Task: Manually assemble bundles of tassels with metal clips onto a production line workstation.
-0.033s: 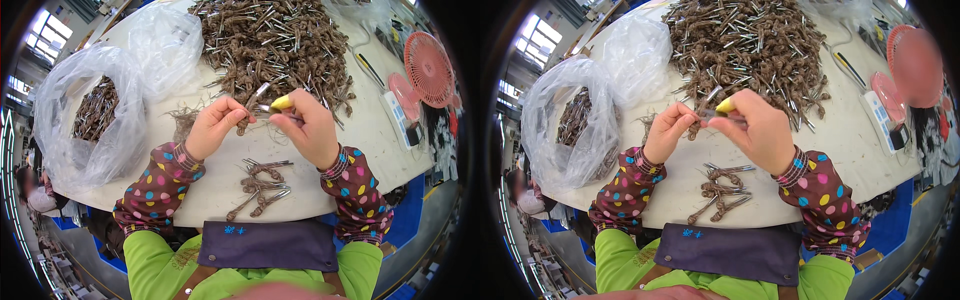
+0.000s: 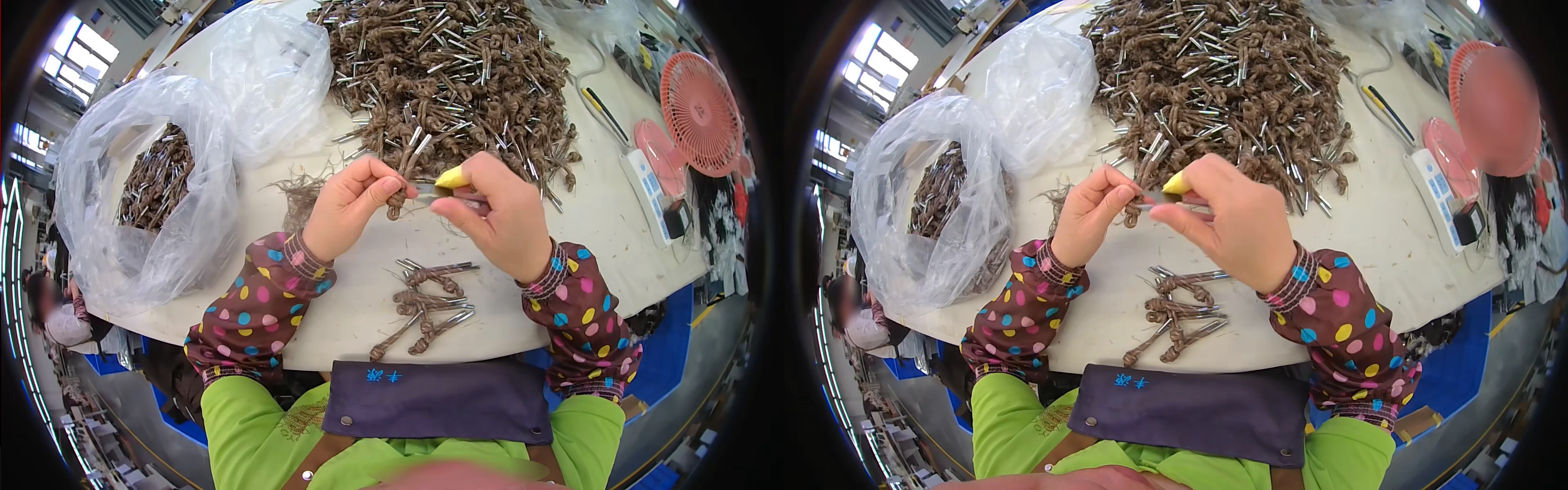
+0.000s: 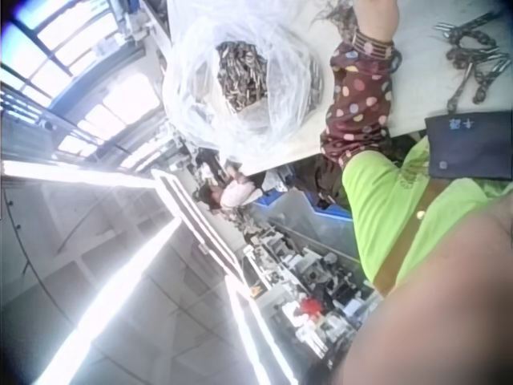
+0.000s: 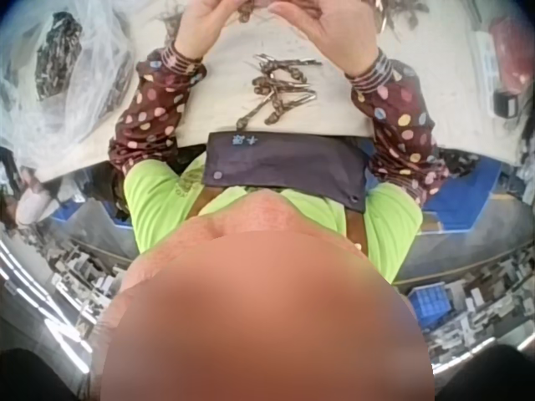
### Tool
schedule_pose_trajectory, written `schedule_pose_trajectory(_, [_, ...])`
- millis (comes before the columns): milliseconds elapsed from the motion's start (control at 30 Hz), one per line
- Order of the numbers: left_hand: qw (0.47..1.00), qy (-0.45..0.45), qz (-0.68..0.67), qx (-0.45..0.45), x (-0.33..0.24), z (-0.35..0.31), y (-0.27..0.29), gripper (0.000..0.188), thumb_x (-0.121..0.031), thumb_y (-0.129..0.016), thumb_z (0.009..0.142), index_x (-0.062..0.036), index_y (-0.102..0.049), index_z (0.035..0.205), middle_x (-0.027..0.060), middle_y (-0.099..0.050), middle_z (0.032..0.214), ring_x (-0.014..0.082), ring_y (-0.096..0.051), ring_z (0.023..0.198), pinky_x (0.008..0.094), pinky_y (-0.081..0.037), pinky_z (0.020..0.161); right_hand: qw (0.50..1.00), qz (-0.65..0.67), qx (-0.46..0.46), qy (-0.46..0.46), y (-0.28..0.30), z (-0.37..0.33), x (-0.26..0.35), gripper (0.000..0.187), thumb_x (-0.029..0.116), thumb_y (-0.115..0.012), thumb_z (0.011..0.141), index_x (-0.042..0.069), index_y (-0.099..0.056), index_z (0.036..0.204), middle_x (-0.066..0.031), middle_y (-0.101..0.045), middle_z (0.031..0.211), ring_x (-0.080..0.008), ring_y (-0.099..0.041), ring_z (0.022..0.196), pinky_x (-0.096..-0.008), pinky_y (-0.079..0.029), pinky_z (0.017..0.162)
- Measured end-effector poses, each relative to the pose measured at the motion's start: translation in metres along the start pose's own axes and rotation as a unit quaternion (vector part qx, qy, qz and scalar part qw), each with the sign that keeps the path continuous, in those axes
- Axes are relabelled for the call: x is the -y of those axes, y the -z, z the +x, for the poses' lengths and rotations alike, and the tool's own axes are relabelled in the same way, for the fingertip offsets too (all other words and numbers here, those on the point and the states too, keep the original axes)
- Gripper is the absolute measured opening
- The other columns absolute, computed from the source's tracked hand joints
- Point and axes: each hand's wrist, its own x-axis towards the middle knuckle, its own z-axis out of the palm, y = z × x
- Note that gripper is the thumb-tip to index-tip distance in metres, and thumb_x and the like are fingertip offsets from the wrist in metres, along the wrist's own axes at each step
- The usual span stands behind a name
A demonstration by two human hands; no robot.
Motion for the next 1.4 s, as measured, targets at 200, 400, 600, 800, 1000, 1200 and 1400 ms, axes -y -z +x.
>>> schedule_pose_trajectory(200, [0.998,-0.023,0.049,-0.031,-0.001,0.000,-0.007,0.013,-0.014,-0.050,0.096,-0.0014,-0.054,0.095,0.0053,-0.064,0.094,0.0066,-0.053,0.082,0.0220,-0.044,0.075,0.993,-0.115,0.000,0.022,-0.016,-0.005,-0.001,0.024,0.032,-0.067,0.081,0.010,-0.057,0.081,-0.0019,-0.053,0.073,-0.0210,-0.057,0.054,-0.0309,-0.043,0.045])
schedule_pose_trajectory(400, [0.999,-0.025,0.028,-0.027,0.000,-0.002,-0.006,0.013,-0.014,-0.051,0.096,-0.0011,-0.054,0.095,0.0046,-0.063,0.093,0.0054,-0.052,0.081,0.0209,-0.044,0.072,0.992,-0.122,-0.008,0.004,-0.017,-0.005,-0.001,0.024,0.032,-0.065,0.082,0.010,-0.056,0.079,-0.0022,-0.053,0.072,-0.0217,-0.057,0.054,-0.0318,-0.042,0.045])
schedule_pose_trajectory(600, [0.996,-0.036,0.067,-0.039,0.003,-0.002,-0.006,0.013,-0.014,-0.053,0.094,-0.0013,-0.056,0.095,0.0023,-0.061,0.090,0.0050,-0.051,0.076,0.0208,-0.044,0.069,0.992,-0.126,0.009,0.012,-0.016,-0.005,-0.002,0.025,0.033,-0.066,0.081,0.010,-0.056,0.079,-0.0022,-0.053,0.072,-0.0220,-0.057,0.054,-0.0323,-0.043,0.045])
schedule_pose_trajectory(800, [0.996,-0.025,0.078,-0.024,0.005,-0.002,-0.006,0.011,-0.013,-0.054,0.094,-0.0022,-0.056,0.094,0.0000,-0.059,0.086,0.0045,-0.049,0.075,0.0201,-0.043,0.067,0.990,-0.140,0.027,0.021,-0.014,-0.006,-0.003,0.024,0.027,-0.072,0.078,0.006,-0.058,0.078,-0.0042,-0.055,0.071,-0.0201,-0.059,0.057,-0.0284,-0.044,0.048])
schedule_pose_trajectory(1000, [0.995,-0.035,0.069,-0.056,0.003,-0.004,-0.007,0.012,-0.015,-0.052,0.095,-0.0039,-0.055,0.092,-0.0004,-0.059,0.083,0.0047,-0.050,0.077,0.0207,-0.042,0.067,0.998,0.001,0.033,-0.044,-0.008,-0.001,-0.006,0.017,0.018,-0.070,0.081,0.004,-0.059,0.082,0.0000,-0.057,0.072,-0.0101,-0.056,0.054,-0.0244,-0.042,0.048])
schedule_pose_trajectory(1200, [0.987,-0.010,0.163,0.006,-0.004,-0.003,-0.013,0.010,-0.013,-0.048,0.096,-0.0037,-0.051,0.093,0.0048,-0.063,0.085,0.0072,-0.053,0.078,0.0219,-0.043,0.072,0.891,0.373,-0.026,-0.258,-0.021,0.003,-0.026,0.030,0.024,-0.072,0.080,0.000,-0.059,0.092,0.0017,-0.059,0.078,-0.0033,-0.050,0.071,-0.0201,-0.040,0.063])
schedule_pose_trajectory(1400, [0.968,-0.033,0.249,-0.011,-0.001,-0.006,-0.011,0.012,-0.015,-0.052,0.094,-0.0031,-0.053,0.093,0.0055,-0.064,0.091,0.0102,-0.058,0.076,0.0254,-0.048,0.071,0.866,0.396,0.060,-0.299,-0.007,0.010,-0.019,0.026,0.014,-0.071,0.080,0.001,-0.059,0.099,0.0001,-0.062,0.088,-0.0033,-0.053,0.078,-0.0187,-0.043,0.069])
